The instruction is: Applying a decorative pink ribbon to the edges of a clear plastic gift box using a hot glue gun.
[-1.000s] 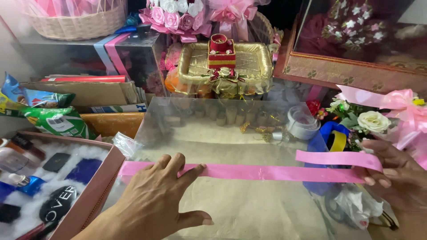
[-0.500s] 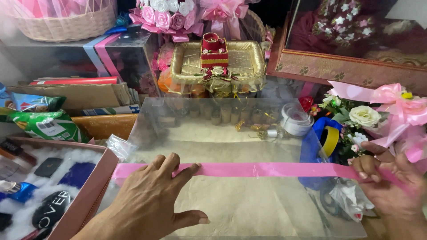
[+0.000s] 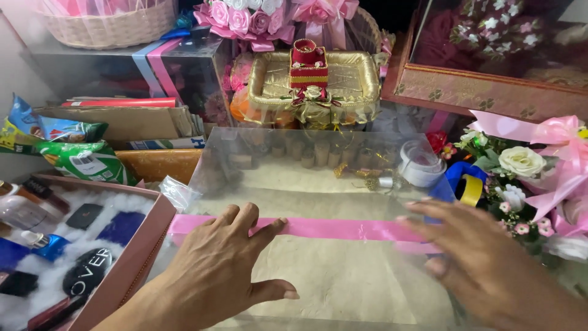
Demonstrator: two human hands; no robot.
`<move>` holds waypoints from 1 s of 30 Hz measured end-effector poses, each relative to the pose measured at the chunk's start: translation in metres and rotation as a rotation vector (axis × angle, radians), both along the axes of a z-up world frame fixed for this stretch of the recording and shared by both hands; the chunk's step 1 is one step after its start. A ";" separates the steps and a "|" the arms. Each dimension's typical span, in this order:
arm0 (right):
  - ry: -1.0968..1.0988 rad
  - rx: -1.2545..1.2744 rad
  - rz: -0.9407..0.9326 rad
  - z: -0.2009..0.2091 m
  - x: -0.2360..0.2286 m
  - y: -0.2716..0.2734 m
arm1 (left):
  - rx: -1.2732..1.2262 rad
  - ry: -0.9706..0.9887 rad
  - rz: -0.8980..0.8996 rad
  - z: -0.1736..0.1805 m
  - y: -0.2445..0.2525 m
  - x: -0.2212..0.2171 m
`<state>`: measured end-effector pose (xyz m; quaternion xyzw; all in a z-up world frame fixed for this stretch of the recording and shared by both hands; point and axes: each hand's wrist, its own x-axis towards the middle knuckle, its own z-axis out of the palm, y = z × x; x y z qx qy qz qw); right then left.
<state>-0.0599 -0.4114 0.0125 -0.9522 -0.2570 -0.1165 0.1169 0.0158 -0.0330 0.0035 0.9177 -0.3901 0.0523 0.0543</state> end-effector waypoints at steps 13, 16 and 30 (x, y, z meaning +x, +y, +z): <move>-0.699 -0.968 -0.035 -0.054 0.031 -0.022 | -0.180 -0.014 0.072 0.019 0.030 -0.003; -0.762 -1.171 -0.072 -0.067 0.032 -0.034 | -0.257 -0.100 0.141 0.047 0.049 -0.001; -0.627 -1.009 -0.253 -0.085 0.024 -0.060 | -0.299 0.326 0.470 -0.010 0.096 -0.006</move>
